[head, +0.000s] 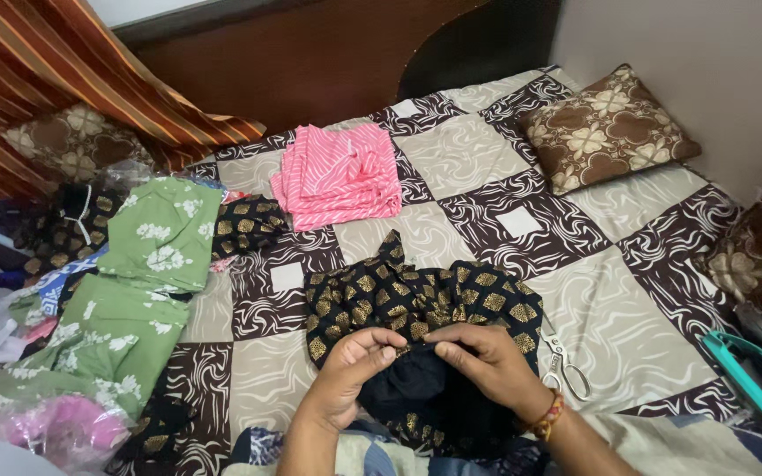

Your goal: The person cuts a black fabric with gold patterns using scissors on a bed. They repeatedly fold, align, and trim the fabric edges, then inspect the cut sections.

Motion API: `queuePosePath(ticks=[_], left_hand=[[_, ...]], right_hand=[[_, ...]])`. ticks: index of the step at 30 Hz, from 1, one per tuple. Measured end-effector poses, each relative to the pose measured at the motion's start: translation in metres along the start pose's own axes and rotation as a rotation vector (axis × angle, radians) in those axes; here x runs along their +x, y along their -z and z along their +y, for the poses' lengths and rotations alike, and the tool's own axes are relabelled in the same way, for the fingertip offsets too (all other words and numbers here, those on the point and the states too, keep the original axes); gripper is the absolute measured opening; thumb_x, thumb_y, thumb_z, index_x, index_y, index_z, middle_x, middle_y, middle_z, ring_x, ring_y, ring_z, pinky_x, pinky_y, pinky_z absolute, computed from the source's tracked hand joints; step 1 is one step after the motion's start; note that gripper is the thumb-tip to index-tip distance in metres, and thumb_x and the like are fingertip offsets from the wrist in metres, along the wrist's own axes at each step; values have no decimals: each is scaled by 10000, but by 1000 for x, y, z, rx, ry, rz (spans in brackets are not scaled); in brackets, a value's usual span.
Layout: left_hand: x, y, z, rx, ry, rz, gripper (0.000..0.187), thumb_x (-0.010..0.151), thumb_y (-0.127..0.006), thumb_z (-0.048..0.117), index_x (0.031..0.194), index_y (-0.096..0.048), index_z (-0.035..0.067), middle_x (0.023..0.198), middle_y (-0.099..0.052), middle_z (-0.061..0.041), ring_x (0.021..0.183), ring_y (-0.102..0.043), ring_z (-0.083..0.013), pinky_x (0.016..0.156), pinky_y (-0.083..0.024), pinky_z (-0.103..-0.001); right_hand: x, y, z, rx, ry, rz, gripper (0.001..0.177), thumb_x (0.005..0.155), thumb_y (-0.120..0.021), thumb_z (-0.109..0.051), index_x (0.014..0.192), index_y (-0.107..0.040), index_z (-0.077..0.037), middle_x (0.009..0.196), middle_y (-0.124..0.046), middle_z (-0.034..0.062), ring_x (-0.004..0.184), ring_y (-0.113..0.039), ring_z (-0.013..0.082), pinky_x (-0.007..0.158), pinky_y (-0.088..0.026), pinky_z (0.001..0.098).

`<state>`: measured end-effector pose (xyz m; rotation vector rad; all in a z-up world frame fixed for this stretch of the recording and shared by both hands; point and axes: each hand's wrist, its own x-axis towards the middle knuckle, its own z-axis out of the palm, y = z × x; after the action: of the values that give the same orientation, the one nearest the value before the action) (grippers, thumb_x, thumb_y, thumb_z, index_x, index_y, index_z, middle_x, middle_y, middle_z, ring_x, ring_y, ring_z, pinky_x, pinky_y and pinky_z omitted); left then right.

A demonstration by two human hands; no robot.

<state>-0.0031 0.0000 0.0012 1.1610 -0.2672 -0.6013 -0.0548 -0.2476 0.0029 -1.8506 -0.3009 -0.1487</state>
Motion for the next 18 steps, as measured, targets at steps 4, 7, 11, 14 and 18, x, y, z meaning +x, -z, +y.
queuePosePath(ticks=[4,7,11,14,18], left_hand=[[0,-3,-1,-10,12,-32,218,925,-705,76,1128,-712,-2,1020,-721,-21,974,-637,-83,922,-479,-243],[3,-4,-2,4,24,-43,227,916,-698,68,1131,-711,-2,1026,-721,-12,972,-634,-73,915,-477,-232],[5,-2,-5,6,44,-40,233,922,-697,54,1145,-717,-9,1020,-710,-9,942,-611,-66,886,-468,-222],[5,0,-6,21,26,-46,235,914,-694,52,1141,-715,-8,1023,-710,-6,946,-614,-61,886,-472,-217],[4,1,-5,51,37,-25,222,919,-693,54,1132,-715,-7,1027,-712,-6,942,-610,-63,877,-470,-221]], right_hand=[[-1,-6,12,127,67,77,164,929,-695,-124,1019,-778,-15,1042,-809,97,970,-761,170,865,-576,289],[-1,-8,21,339,-2,125,162,953,-672,-98,1022,-761,18,1039,-779,102,963,-710,178,870,-554,295],[0,-2,25,637,-115,119,200,984,-599,-129,1060,-705,22,1035,-759,77,969,-712,140,894,-565,283],[1,3,27,624,-201,133,203,1017,-571,-174,1053,-668,1,936,-757,58,801,-651,117,722,-498,247],[0,4,33,781,-201,130,159,1047,-592,-195,1043,-641,-43,749,-605,-7,660,-531,81,616,-438,223]])
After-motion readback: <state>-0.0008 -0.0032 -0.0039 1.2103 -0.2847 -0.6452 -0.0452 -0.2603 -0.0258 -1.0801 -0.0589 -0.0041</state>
